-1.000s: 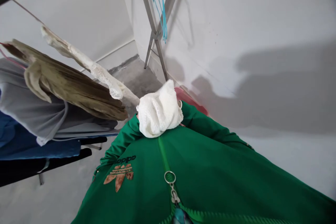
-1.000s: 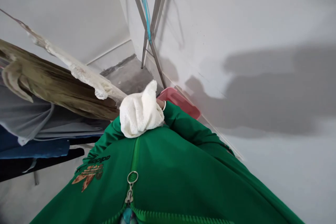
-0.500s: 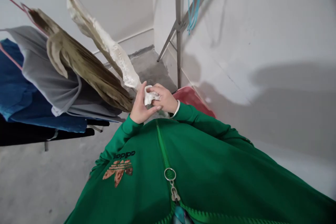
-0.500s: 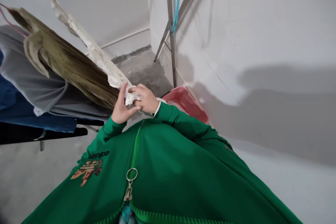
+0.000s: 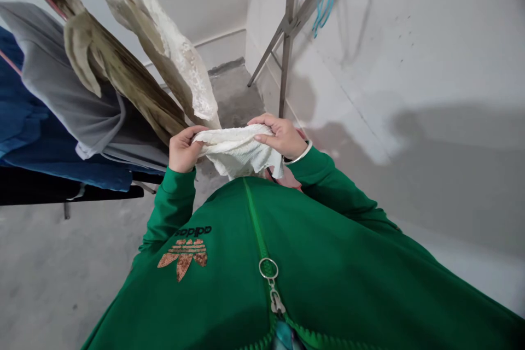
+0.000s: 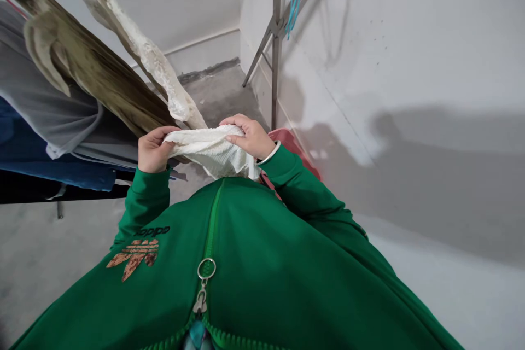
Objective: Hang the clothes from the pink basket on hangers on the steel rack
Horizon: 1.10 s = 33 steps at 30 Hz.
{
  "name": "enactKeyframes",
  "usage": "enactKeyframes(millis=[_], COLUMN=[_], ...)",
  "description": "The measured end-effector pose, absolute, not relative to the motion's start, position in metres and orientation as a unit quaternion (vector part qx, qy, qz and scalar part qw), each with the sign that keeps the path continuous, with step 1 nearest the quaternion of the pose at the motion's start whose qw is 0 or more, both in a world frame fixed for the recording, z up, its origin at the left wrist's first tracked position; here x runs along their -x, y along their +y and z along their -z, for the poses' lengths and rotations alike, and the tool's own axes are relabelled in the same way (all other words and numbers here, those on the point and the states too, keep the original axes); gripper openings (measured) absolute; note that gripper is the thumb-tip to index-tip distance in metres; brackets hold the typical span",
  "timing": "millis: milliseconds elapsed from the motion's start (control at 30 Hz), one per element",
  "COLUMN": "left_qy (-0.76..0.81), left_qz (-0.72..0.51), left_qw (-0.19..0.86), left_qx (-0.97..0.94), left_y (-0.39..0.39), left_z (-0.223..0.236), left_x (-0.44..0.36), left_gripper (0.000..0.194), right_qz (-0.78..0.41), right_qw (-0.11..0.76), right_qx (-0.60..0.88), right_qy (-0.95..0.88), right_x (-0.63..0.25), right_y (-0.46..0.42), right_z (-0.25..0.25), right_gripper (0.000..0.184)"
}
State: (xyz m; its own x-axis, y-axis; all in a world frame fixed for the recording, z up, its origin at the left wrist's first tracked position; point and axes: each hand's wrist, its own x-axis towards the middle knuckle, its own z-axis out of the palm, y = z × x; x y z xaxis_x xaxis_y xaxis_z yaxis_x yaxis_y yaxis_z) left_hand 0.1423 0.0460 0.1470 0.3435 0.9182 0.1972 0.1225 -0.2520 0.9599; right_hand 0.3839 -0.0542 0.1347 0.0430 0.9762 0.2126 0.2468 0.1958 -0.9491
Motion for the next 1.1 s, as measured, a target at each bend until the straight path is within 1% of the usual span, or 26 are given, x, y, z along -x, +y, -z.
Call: enactKeyframes(millis=[100,167,267,367,500,567,633,700,767,900,1000,1100], left_qy=[0.384,0.380,0.375,0.365,0.342,0.361,0.401,0.443,0.478,0.514,0.515,0.500], left_qz=[-0.432,-0.427,-0.418,-0.383,-0.259,-0.200,-0.165,-0.163,-0.182,-0.275,-0.371,-0.438], left_qw=[0.520,0.546,0.539,0.471,0.301,0.237,0.208,0.221,0.269,0.355,0.389,0.424], left_qx=[-0.629,-0.612,-0.628,-0.705,-0.852,-0.879,-0.877,-0.853,-0.816,-0.731,-0.668,-0.615], left_y=[0.042,0.038,0.036,0.042,0.059,0.068,0.075,0.079,0.082,0.087,0.089,0.088], left_z=[-0.154,-0.158,-0.161,-0.162,-0.150,-0.136,-0.119,-0.103,-0.092,-0.086,-0.087,-0.094], left_x=[-0.148,-0.151,-0.151,-0.146,-0.137,-0.133,-0.129,-0.124,-0.120,-0.117,-0.120,-0.124], left_gripper=[0.018,0.020,0.019,0.020,0.033,0.032,0.027,0.021,0.018,0.010,0.008,0.010], right_qz=[-0.442,-0.484,-0.470,-0.419,-0.429,-0.438,-0.432,-0.415,-0.393,-0.354,-0.307,-0.237], right_qw=[0.467,0.450,0.448,0.472,0.571,0.615,0.657,0.703,0.736,0.750,0.714,0.628], right_qx=[0.484,0.469,0.490,0.526,0.501,0.483,0.462,0.439,0.421,0.432,0.482,0.563], right_qy=[-0.594,-0.586,-0.581,-0.571,-0.488,-0.444,-0.409,-0.377,-0.354,-0.355,-0.403,-0.482], right_x=[-0.383,-0.380,-0.375,-0.374,-0.381,-0.386,-0.391,-0.396,-0.402,-0.414,-0.425,-0.438], right_y=[-0.058,-0.059,-0.058,-0.056,-0.058,-0.061,-0.063,-0.065,-0.067,-0.069,-0.072,-0.078], right_z=[-0.135,-0.134,-0.132,-0.135,-0.148,-0.158,-0.168,-0.177,-0.182,-0.182,-0.180,-0.177], right_gripper=[0.052,0.055,0.053,0.047,0.044,0.041,0.037,0.033,0.030,0.025,0.021,0.017])
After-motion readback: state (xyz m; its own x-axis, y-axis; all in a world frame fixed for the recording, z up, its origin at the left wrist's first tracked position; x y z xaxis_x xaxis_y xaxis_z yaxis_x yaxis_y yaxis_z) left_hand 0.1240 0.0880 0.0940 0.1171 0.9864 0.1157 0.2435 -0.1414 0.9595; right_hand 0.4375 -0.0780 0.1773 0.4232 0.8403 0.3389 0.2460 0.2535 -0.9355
